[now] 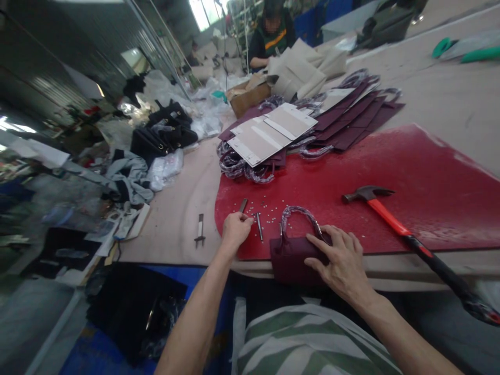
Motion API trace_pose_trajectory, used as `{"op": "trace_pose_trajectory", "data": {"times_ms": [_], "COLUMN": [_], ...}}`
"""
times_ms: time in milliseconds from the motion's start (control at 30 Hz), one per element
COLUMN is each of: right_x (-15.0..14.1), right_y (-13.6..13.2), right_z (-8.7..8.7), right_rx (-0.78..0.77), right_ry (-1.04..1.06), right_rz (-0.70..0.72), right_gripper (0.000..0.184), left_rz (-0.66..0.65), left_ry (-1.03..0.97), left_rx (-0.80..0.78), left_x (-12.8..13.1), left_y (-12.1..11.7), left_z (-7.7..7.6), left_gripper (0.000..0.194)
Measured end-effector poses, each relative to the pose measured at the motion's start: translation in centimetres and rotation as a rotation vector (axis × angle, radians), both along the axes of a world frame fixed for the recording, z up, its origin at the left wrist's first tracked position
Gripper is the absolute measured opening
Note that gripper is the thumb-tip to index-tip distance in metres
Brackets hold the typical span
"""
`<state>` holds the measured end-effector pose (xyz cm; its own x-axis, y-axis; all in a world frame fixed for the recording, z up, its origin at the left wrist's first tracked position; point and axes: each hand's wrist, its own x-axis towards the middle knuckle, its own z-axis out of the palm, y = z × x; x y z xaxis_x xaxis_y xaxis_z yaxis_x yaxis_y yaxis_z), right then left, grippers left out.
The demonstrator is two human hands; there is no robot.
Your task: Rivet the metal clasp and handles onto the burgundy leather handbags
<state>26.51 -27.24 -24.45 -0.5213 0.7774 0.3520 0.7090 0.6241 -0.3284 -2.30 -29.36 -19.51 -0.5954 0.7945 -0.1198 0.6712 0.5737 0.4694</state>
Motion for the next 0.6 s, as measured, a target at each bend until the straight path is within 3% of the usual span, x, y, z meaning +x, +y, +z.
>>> {"op": "trace_pose_trajectory", "data": {"times_ms": [133, 233, 367, 600], "right_x": [0.0, 0.0, 0.1, 0.1], "right_y": [0.1, 0.2, 0.5, 0.3], "right_z": [0.0, -0.3, -1.0, -0.9], "right_rx": [0.008, 0.027, 0.051, 0.009], "right_ry": [-0.002, 0.010, 0.026, 0.003], "right_rz": [0.004, 0.011, 0.025, 0.016], "right_gripper": [0.039, 0.038, 0.038, 0.041], "left_rz": [0.005, 0.063, 0.084, -0.085], "left_ry": [0.041, 0.133, 0.148, 0.069], "left_rx": [-0.008, -0.009, -0.141, -0.258], "left_x": [-0.9, -4.0, -7.4, -5.2], "left_y": [1.4, 1.4, 0.5, 2.0], "left_z": [1.1, 2.4, 3.2, 1.5], "left_gripper": [0.018, 0.021, 0.022, 0.012]}}
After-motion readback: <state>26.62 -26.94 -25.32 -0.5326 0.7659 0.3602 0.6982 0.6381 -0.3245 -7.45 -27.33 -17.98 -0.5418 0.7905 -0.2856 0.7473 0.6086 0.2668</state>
